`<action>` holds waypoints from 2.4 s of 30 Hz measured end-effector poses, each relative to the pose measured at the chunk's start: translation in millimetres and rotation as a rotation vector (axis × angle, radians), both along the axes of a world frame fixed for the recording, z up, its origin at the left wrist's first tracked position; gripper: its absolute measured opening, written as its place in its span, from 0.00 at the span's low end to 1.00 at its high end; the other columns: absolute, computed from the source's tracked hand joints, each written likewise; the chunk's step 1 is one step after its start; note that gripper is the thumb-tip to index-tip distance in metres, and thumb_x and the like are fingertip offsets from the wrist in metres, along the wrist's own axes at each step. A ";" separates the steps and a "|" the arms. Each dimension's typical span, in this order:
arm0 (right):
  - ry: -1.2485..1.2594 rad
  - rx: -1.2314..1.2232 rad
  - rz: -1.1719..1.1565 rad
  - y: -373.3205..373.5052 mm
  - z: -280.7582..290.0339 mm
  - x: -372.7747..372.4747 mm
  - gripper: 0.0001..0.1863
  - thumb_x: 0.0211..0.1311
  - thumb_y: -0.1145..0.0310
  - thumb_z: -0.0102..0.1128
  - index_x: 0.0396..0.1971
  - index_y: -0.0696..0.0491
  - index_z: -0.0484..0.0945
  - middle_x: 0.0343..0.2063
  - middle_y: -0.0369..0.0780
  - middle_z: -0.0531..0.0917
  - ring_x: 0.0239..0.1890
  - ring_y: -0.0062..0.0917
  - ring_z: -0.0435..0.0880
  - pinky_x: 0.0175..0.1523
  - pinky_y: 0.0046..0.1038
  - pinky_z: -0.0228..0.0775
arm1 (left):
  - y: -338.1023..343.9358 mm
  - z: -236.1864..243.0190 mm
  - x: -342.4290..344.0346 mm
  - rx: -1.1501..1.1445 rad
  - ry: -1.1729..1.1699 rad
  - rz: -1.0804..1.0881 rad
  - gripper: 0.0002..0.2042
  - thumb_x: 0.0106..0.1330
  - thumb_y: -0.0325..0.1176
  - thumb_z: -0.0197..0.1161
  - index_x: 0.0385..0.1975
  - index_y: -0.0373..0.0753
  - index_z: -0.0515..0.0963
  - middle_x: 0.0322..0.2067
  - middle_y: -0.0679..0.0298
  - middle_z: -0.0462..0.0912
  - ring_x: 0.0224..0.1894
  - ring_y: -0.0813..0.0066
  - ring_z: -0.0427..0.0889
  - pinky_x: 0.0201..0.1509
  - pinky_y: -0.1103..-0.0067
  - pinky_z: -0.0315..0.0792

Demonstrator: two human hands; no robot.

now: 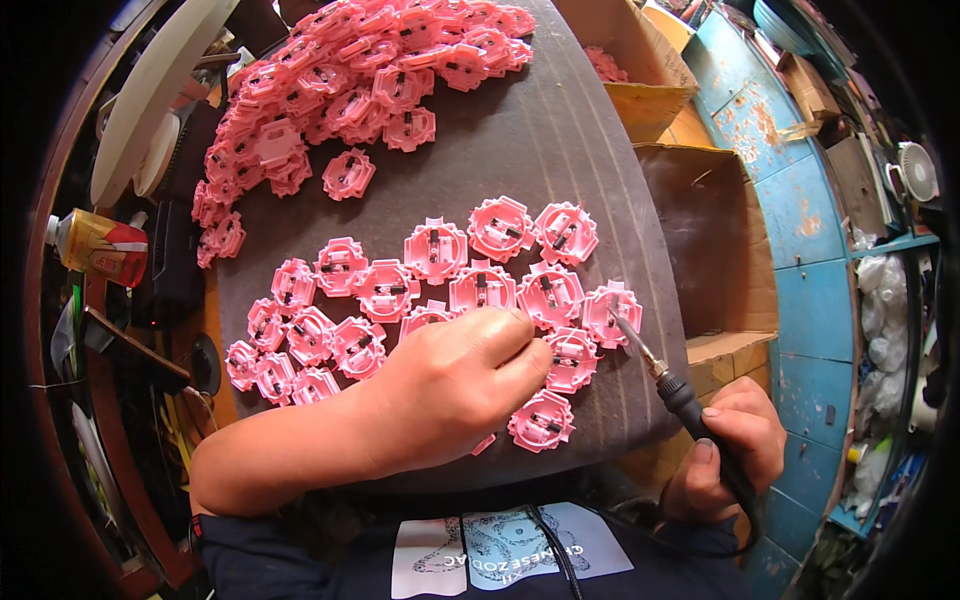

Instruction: The person uses a soldering iron to apply heat to small pink plastic components on a workbench. They handle each piece individually, apply the soldering iron to specific points, and place the finished pieces into a cardboard box. The process is repeated continuously throughout the clip.

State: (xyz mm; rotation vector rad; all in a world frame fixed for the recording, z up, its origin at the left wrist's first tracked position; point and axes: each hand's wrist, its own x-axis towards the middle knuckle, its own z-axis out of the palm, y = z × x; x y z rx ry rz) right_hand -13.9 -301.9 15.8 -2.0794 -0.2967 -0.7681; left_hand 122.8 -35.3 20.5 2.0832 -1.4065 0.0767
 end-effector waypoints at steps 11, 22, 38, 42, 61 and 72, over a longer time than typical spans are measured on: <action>0.068 -0.023 -0.084 -7.8 -0.8 -12.4 0.17 0.46 0.75 0.67 0.40 0.56 0.81 0.24 0.42 0.78 0.23 0.32 0.76 0.29 0.31 0.68 | -38.6 -7.4 4.1 0.024 -0.101 -0.073 0.11 0.57 0.26 0.69 0.39 0.34 0.79 0.27 0.62 0.73 0.28 0.67 0.80 0.27 0.70 0.74; 0.029 0.006 -0.039 -13.1 -3.2 -14.3 0.15 0.48 0.73 0.69 0.39 0.57 0.82 0.22 0.41 0.78 0.20 0.32 0.75 0.26 0.31 0.67 | -38.9 -8.7 4.4 0.069 -0.074 -0.080 0.10 0.57 0.24 0.70 0.37 0.34 0.79 0.27 0.62 0.73 0.27 0.66 0.80 0.27 0.70 0.74; 0.013 -0.011 0.145 -6.4 -6.2 -18.6 0.14 0.56 0.66 0.70 0.37 0.59 0.81 0.20 0.40 0.78 0.17 0.28 0.73 0.23 0.29 0.63 | -3.2 1.9 -10.9 0.154 -0.026 -0.118 0.12 0.55 0.25 0.69 0.39 0.32 0.80 0.30 0.60 0.76 0.28 0.65 0.81 0.29 0.72 0.77; 0.020 0.001 0.169 -5.4 -7.0 -17.4 0.14 0.56 0.66 0.70 0.37 0.59 0.81 0.20 0.40 0.78 0.17 0.28 0.73 0.22 0.29 0.63 | -1.2 2.1 -12.3 0.159 -0.032 -0.115 0.12 0.55 0.26 0.68 0.39 0.32 0.80 0.30 0.60 0.77 0.28 0.65 0.81 0.29 0.72 0.77; 0.095 0.017 0.118 -0.5 -6.9 -17.9 0.13 0.53 0.70 0.73 0.38 0.56 0.83 0.23 0.40 0.80 0.21 0.32 0.80 0.28 0.31 0.74 | -2.3 -3.8 -10.6 0.163 -0.012 -0.101 0.12 0.59 0.25 0.70 0.42 0.32 0.79 0.32 0.59 0.78 0.30 0.63 0.82 0.31 0.70 0.77; 0.096 0.018 0.125 -1.4 -6.6 -18.1 0.14 0.50 0.71 0.72 0.39 0.56 0.83 0.24 0.41 0.81 0.21 0.32 0.79 0.28 0.31 0.74 | -2.3 -6.3 -9.8 0.136 -0.019 -0.082 0.12 0.58 0.23 0.71 0.41 0.33 0.79 0.31 0.60 0.78 0.28 0.63 0.81 0.30 0.70 0.77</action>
